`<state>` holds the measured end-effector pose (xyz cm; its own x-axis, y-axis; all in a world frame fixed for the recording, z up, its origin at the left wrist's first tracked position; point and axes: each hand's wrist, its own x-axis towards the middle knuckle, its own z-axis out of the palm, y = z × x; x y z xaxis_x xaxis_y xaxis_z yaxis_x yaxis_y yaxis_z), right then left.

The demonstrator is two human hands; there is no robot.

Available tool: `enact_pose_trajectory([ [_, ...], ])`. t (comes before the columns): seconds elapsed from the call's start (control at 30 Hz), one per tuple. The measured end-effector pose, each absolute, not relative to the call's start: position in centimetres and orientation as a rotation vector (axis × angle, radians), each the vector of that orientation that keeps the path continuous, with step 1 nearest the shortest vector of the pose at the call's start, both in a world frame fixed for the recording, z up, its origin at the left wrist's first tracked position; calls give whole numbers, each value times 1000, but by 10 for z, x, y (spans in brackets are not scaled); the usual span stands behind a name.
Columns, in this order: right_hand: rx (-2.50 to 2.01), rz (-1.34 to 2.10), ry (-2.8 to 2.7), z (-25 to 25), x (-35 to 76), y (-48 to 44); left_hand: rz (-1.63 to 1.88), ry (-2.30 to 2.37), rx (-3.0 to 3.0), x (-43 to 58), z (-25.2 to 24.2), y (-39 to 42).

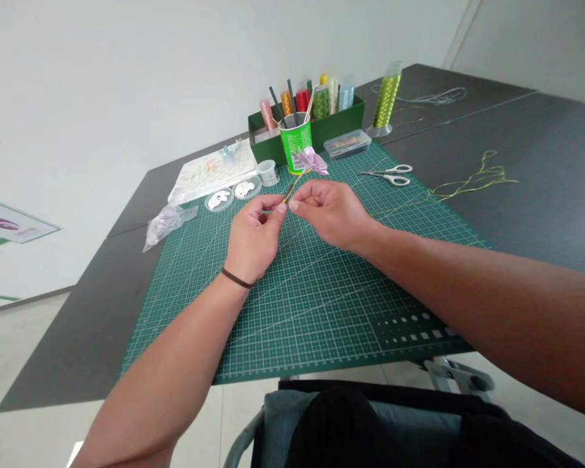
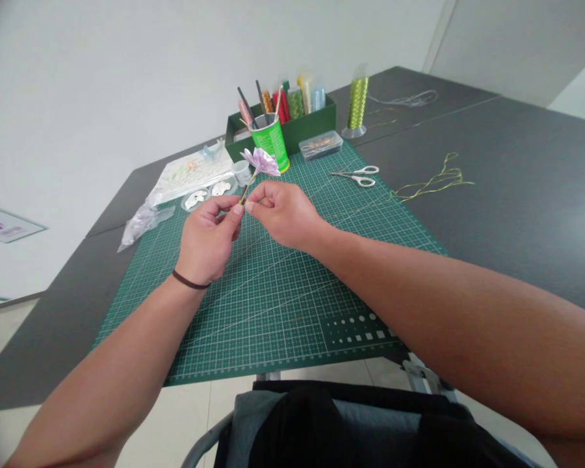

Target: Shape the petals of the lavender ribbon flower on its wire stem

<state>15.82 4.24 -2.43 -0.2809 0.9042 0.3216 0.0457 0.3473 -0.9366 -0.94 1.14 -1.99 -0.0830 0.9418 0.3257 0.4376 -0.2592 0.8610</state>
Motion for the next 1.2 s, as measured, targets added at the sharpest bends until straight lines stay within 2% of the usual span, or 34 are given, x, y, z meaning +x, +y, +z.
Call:
enact_pose_trajectory([
  [1.2,-896,1039,-1631,-24,158,43,1273,1462,1804,-13,-21,11],
])
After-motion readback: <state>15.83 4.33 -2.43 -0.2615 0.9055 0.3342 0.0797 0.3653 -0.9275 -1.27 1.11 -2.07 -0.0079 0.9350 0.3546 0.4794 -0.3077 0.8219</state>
